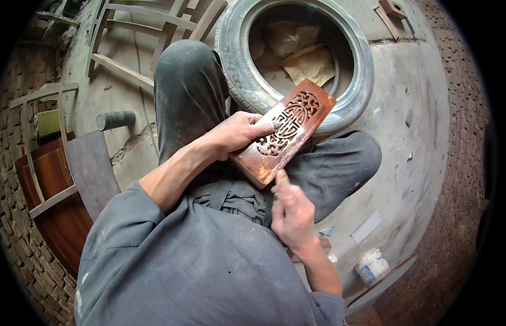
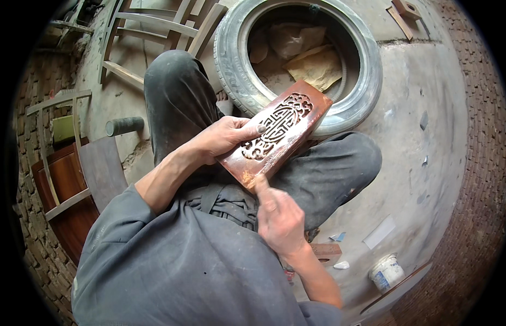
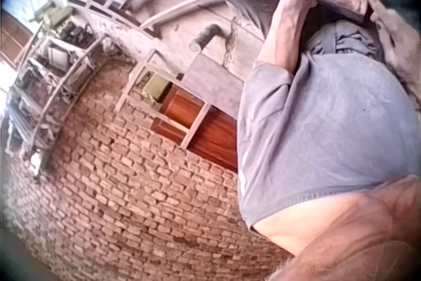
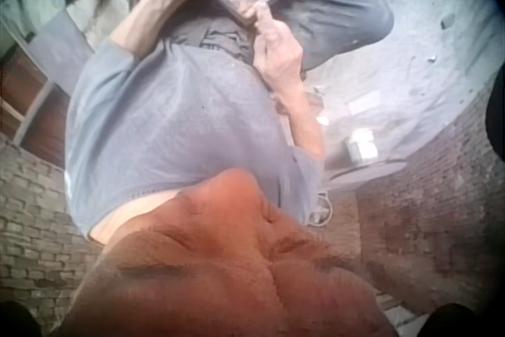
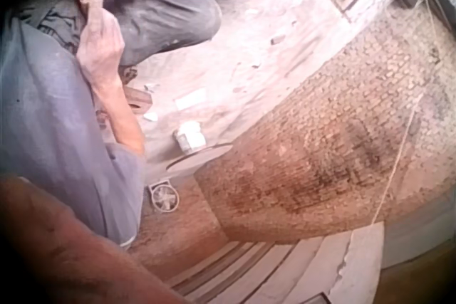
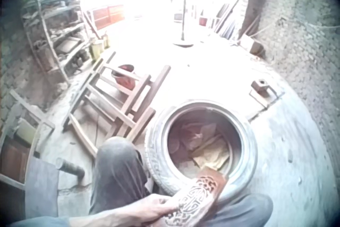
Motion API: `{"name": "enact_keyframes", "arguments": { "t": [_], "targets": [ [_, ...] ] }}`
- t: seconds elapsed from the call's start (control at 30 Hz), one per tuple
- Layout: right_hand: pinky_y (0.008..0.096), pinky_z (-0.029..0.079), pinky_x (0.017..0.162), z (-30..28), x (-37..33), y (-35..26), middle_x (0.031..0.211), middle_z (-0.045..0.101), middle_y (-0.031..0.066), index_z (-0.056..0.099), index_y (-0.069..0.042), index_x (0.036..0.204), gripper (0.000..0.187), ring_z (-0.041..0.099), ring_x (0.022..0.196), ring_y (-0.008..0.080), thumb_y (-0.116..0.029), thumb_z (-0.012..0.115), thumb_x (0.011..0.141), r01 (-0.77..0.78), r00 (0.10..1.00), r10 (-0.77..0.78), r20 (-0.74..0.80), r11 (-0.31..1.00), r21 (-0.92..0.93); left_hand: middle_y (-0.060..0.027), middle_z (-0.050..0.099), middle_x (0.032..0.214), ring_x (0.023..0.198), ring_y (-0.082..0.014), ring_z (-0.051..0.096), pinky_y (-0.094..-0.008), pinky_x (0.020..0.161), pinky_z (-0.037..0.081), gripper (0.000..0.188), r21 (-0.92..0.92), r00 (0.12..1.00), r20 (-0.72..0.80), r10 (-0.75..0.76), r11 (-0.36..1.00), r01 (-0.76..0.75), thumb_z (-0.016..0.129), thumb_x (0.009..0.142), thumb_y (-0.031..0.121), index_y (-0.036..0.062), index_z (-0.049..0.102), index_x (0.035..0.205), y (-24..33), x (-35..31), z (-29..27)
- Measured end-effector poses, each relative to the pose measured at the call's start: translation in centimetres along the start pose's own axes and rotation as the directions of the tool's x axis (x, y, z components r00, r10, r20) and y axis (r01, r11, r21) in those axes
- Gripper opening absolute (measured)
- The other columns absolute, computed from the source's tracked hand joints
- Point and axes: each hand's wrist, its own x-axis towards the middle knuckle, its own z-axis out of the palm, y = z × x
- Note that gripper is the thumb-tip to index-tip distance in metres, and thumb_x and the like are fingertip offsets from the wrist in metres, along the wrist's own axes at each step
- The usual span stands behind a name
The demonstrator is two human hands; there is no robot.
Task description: The person sits on the ground and sands a rectangular carved wooden piece using a handheld electric sander. They rotate the piece to sand different sides and edges, then inspect the surface with their fingers.
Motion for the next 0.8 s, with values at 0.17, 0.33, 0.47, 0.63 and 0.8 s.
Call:
{"name": "enact_keyframes", "arguments": {
  "t": [0.17,0.33,0.47,0.63,0.8],
  "targets": [
    [0.0327,0.053,0.067,-0.7,-0.2,-0.8,0.095,0.065,0.0049,0.07,-0.011,0.144,0.065,0.065,0.077,0.0206,0.002,0.072,0.08,0.288,0.937,-0.282,0.208,0.958,-0.001,-0.0067,0.078,0.105,0.087,-0.0101,0.072,-0.0292,0.079,0.06,0.032,0.005,1.0,0.004,0.001,1.0,-0.001,0.068,0.109,0.024,-0.0062,0.073,0.118,0.0,0.1,0.2],
    [0.0354,0.055,0.069,-0.4,0.8,-0.2,0.097,0.064,0.0053,0.064,-0.015,0.151,0.073,0.064,0.079,0.0226,0.004,0.07,0.081,0.083,0.985,-0.039,0.171,0.962,-0.26,-0.0061,0.077,0.11,0.094,-0.0101,0.071,-0.0286,0.085,0.06,0.04,0.084,1.0,0.018,0.001,0.997,-0.002,0.073,0.107,0.029,-0.006,0.071,0.126,0.1,0.1,-0.3],
    [0.04,0.056,0.075,-0.6,1.7,2.3,0.101,0.066,0.0095,0.057,-0.014,0.158,0.077,0.065,0.083,0.0289,0.004,0.066,0.084,-0.073,0.996,0.084,0.019,0.943,-0.326,-0.0053,0.077,0.105,0.09,-0.0101,0.069,-0.0301,0.081,0.059,0.034,0.016,0.998,0.024,0.059,0.998,-0.06,0.07,0.108,0.027,-0.0049,0.074,0.12,-0.6,0.2,0.0],
    [0.0386,0.056,0.078,0.0,-0.3,0.1,0.101,0.066,0.0068,0.064,-0.013,0.152,0.069,0.065,0.083,0.0251,0.0,0.067,0.084,0.062,0.985,-0.023,0.172,0.972,-0.225,-0.0049,0.077,0.104,0.088,-0.0096,0.069,-0.0298,0.08,0.058,0.037,0.176,0.998,0.021,0.065,0.982,-0.067,0.072,0.107,0.029,-0.0058,0.074,0.119,-1.2,0.7,-0.8],
    [0.0388,0.058,0.08,-1.8,0.6,0.5,0.105,0.07,0.0071,0.071,-0.008,0.137,0.055,0.068,0.089,0.0259,0.003,0.073,0.083,0.021,0.996,0.003,0.091,0.965,-0.262,-0.0021,0.075,0.107,0.093,-0.0078,0.068,-0.0281,0.085,0.058,0.037,0.105,0.999,0.02,0.038,0.994,-0.04,0.071,0.108,0.027,-0.0055,0.072,0.124,0.0,-0.1,0.4]
  ]
}}
